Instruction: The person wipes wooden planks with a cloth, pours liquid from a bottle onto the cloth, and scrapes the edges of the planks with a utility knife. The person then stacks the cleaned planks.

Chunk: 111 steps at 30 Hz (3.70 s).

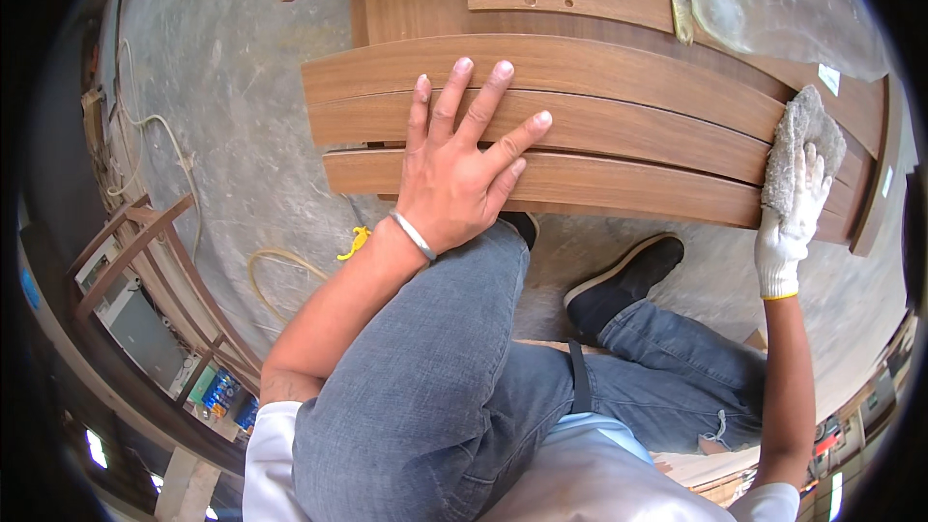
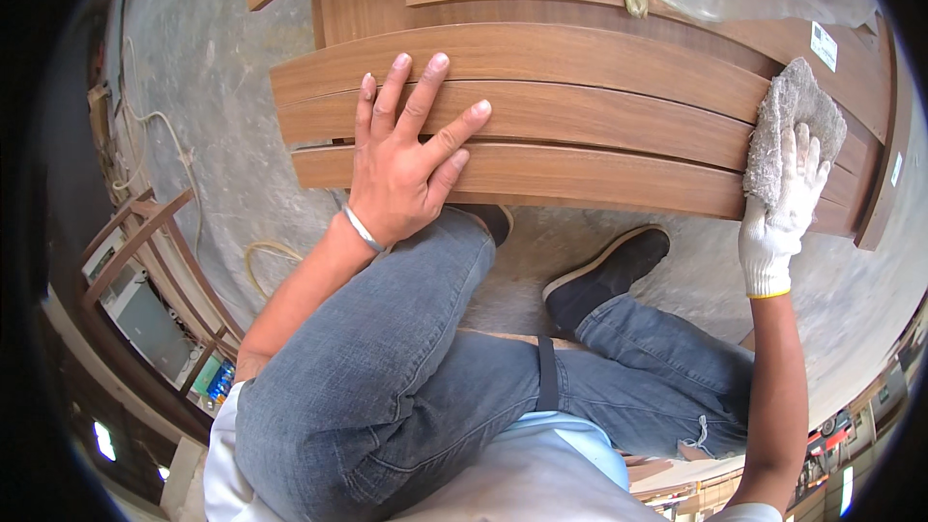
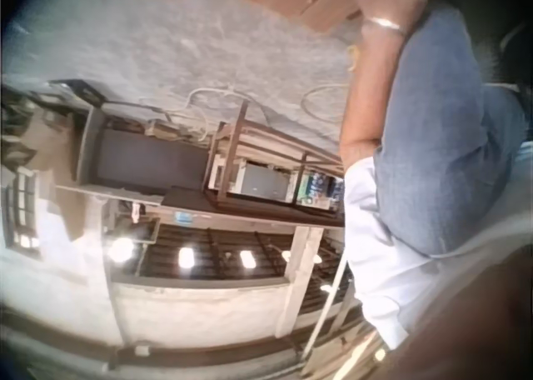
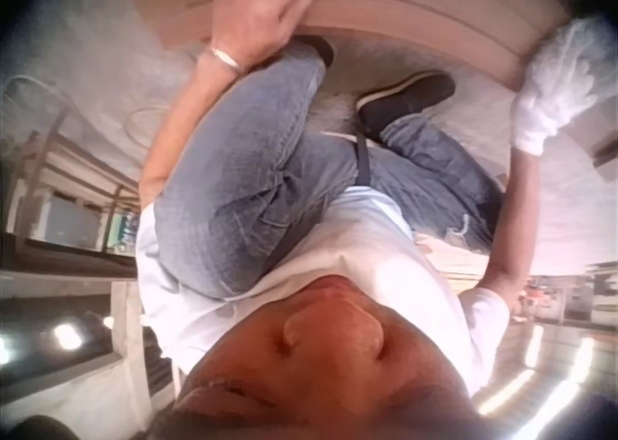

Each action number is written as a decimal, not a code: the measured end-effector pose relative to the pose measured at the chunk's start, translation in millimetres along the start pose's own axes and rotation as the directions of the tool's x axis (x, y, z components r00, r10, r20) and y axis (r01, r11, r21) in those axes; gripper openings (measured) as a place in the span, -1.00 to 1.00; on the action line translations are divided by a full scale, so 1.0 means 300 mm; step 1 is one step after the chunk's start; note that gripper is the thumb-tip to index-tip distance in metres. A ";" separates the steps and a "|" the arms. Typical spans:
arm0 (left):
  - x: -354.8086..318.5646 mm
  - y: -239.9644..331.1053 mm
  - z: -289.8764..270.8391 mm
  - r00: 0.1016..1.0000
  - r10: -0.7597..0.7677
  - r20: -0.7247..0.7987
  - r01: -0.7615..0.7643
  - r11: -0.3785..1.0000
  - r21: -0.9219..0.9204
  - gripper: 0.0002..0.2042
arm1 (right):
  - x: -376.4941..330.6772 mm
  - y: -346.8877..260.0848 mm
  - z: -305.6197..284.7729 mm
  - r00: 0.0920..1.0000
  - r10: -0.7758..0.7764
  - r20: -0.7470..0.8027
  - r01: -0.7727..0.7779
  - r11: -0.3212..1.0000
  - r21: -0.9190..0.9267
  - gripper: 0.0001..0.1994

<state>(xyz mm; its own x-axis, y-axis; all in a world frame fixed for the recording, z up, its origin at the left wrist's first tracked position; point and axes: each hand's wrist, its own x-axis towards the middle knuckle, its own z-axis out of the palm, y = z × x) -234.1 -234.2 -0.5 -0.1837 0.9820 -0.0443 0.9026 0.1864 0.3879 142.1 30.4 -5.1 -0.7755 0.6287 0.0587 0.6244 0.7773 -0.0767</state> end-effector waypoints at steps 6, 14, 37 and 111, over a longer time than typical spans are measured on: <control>0.044 -0.015 0.004 0.999 -0.037 -0.037 0.038 0.998 0.051 -0.50 | -0.007 -0.005 -0.014 0.999 0.040 0.030 -0.037 0.995 -0.092 -0.27; 0.048 -0.012 0.016 0.981 -0.034 -0.192 0.051 0.995 0.084 -0.53 | 0.018 -0.051 -0.037 0.984 0.173 -0.042 -0.171 0.985 0.028 -0.13; 0.023 -0.135 -0.062 0.988 0.011 -0.153 0.016 0.985 0.174 -0.32 | 0.437 -0.540 -0.020 0.983 0.168 -0.079 -0.149 0.968 0.201 -0.59; -0.033 -0.159 -0.246 0.997 0.013 0.077 -0.007 0.997 -0.074 -0.44 | 0.053 -0.751 -0.163 0.551 0.259 0.793 -0.761 -0.233 0.605 -0.81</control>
<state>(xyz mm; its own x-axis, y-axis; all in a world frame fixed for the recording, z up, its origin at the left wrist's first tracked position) -303.9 -255.1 49.4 -0.1415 0.9838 -0.1101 0.8729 0.1764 0.4549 -6.2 -133.6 61.8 -0.3399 0.5297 -0.7771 0.3877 -0.6738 -0.6290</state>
